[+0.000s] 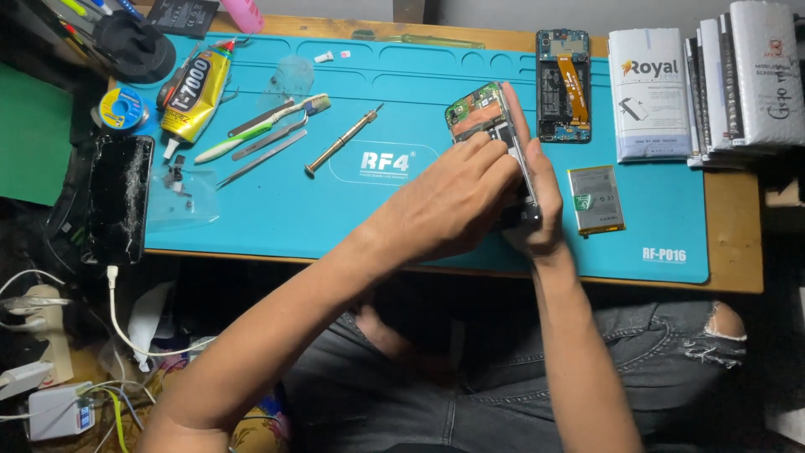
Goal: The person uses a metal spudger to pry and lift internal components and adhesive strips inside a disassembled smartphone. They repeatedly insert the tool along the edges and under parts to separate them, then set the tool down and reposition the phone. The person handles the phone and spudger throughout the clip.
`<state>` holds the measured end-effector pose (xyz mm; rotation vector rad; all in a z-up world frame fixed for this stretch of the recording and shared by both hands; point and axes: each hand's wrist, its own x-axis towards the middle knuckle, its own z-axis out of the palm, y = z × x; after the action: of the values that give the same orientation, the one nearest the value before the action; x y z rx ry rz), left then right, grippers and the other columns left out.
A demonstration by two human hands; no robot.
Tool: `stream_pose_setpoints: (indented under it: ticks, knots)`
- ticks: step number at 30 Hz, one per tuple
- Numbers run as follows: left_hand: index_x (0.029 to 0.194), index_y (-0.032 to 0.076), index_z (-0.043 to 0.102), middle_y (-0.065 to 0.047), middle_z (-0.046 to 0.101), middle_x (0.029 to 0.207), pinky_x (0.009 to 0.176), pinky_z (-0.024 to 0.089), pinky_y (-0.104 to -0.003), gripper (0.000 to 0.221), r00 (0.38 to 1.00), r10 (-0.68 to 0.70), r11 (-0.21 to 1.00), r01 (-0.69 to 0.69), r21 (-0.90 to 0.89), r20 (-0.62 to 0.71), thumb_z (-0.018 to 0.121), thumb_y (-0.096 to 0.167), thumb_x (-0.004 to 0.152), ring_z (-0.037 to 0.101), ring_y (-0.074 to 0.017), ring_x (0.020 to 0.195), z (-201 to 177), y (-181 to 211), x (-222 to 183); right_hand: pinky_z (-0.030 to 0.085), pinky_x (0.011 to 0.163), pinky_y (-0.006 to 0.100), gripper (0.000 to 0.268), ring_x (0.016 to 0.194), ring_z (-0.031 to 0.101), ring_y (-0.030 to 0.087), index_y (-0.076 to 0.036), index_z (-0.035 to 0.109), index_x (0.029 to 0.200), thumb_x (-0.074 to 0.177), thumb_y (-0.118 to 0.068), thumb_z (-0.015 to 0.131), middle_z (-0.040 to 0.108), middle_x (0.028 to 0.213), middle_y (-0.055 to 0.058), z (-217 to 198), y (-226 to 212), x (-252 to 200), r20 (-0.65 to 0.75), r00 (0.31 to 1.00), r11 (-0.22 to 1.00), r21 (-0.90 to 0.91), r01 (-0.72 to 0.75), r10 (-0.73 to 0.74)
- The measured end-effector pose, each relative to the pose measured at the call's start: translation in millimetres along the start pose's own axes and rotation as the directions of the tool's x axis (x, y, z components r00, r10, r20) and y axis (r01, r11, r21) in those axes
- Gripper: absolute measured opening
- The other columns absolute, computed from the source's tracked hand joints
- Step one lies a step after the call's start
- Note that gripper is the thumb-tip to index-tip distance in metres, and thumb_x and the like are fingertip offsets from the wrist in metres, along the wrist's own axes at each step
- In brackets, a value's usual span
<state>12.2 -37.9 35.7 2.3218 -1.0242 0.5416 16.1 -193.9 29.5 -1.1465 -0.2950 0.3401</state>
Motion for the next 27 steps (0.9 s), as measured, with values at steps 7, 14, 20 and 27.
stream_pose_setpoints:
  ticks: [7, 14, 20, 27]
  knots:
    - [0.111, -0.003, 0.058, -0.015, 0.052, 0.100, 0.085, 0.048, -0.044, 0.020, 0.999, 0.030, 0.997, -0.028, 0.077, -0.026, 0.048, 0.014, 0.107, 0.056, -0.0401, 0.107, 12.3, -6.1, -2.4, 0.041, 0.130, 0.046, 0.069, 0.135, 0.050, 0.017, -0.005, 0.014, 0.175, 0.115, -0.036, 0.027, 0.051, 0.159, 0.015, -20.3, 21.2, 11.4, 0.081, 0.992, 0.996, -0.003, 0.093, -0.093]
    - [0.104, -0.002, 0.057, -0.013, 0.048, 0.095, 0.083, 0.050, -0.044, 0.021, 0.994, 0.078, 0.990, -0.068, 0.121, -0.081, 0.039, 0.009, 0.109, 0.056, -0.0380, 0.100, -0.7, -1.8, -1.0, 0.047, 0.119, 0.036, 0.075, 0.124, 0.054, 0.013, -0.005, 0.017, 0.176, 0.112, -0.041, 0.032, 0.055, 0.147, 0.012, -6.4, 7.8, 11.6, 0.089, 0.996, 0.998, 0.060, -0.019, 0.013]
    - [0.100, 0.000, 0.056, -0.012, 0.047, 0.093, 0.081, 0.050, -0.043, 0.025, 0.978, 0.116, 0.976, -0.080, 0.201, -0.175, 0.036, 0.011, 0.111, 0.056, -0.0367, 0.096, -5.9, -7.4, -0.9, 0.047, 0.093, 0.026, 0.050, 0.104, 0.058, 0.011, -0.004, 0.052, 0.150, 0.113, -0.037, 0.041, 0.064, 0.121, 0.007, -26.1, 21.2, 11.6, -0.036, 0.982, 0.972, 0.150, -0.178, 0.186]
    - [0.098, 0.003, 0.057, -0.008, 0.044, 0.090, 0.080, 0.050, -0.044, 0.021, 0.916, 0.108, 0.981, -0.036, 0.191, -0.385, 0.045, 0.014, 0.112, 0.053, -0.0327, 0.086, 17.3, -11.8, -1.2, 0.039, 0.066, 0.017, 0.031, 0.072, 0.042, -0.001, -0.011, 0.060, 0.102, 0.113, -0.039, 0.054, 0.050, 0.080, -0.009, -20.3, 14.2, 11.5, -0.119, 0.956, 0.923, 0.316, -0.220, 0.268]
